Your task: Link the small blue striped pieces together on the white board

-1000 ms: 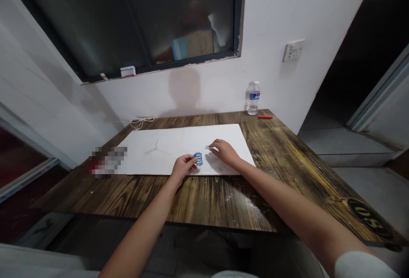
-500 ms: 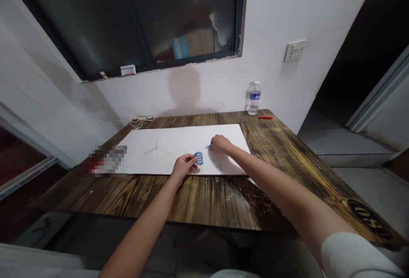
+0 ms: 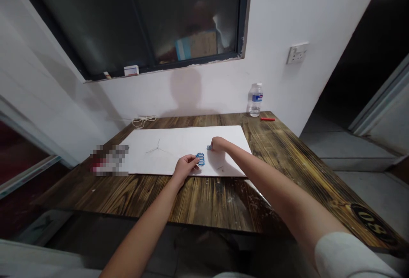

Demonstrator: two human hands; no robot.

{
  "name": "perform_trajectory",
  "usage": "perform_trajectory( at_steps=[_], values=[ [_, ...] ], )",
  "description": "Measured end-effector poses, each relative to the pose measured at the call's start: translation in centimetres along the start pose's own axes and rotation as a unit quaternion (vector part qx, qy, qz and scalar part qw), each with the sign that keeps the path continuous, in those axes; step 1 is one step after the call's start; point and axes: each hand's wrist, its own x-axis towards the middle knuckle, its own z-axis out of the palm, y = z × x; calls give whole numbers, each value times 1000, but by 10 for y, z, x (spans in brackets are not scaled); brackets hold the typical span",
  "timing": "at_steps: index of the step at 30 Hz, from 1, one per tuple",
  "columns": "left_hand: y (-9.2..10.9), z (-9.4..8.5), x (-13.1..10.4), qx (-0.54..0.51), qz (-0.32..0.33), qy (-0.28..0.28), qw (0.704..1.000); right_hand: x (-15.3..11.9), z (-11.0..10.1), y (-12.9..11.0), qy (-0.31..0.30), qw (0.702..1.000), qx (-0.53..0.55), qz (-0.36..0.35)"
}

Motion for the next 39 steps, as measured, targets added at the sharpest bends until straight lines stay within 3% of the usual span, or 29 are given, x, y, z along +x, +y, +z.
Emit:
perform_trajectory(
  at_steps=[7, 10, 13, 17, 21, 27, 33, 36, 39],
  values=[
    [0, 0, 0, -3, -1, 4, 1000, -35, -6, 9, 83, 991, 81, -65],
    [-1, -1, 0, 0, -4, 1, 1000, -54, -9, 14, 159, 957, 193, -150],
    [-2, -2, 1, 7, -7, -3, 1000, -75, -11, 14, 190, 915, 281, -218],
    [-2, -3, 1, 16, 2, -22, 1000, -102, -7, 5, 219, 881, 300, -293],
    [0, -3, -1, 37, 4, -48, 998, -115, 6, -4, 221, 875, 257, -345],
    [1, -2, -2, 37, 16, -75, 996, -118, 21, -6, 269, 879, 206, -335],
    [0, -1, -2, 33, 14, -69, 997, -125, 19, -6, 281, 867, 244, -333],
    [0, -1, -1, 34, 12, -57, 998, -127, 18, -10, 254, 868, 322, -280],
    [1, -1, -2, 38, 19, -56, 998, -125, 22, -16, 198, 855, 449, -167]
  ],
)
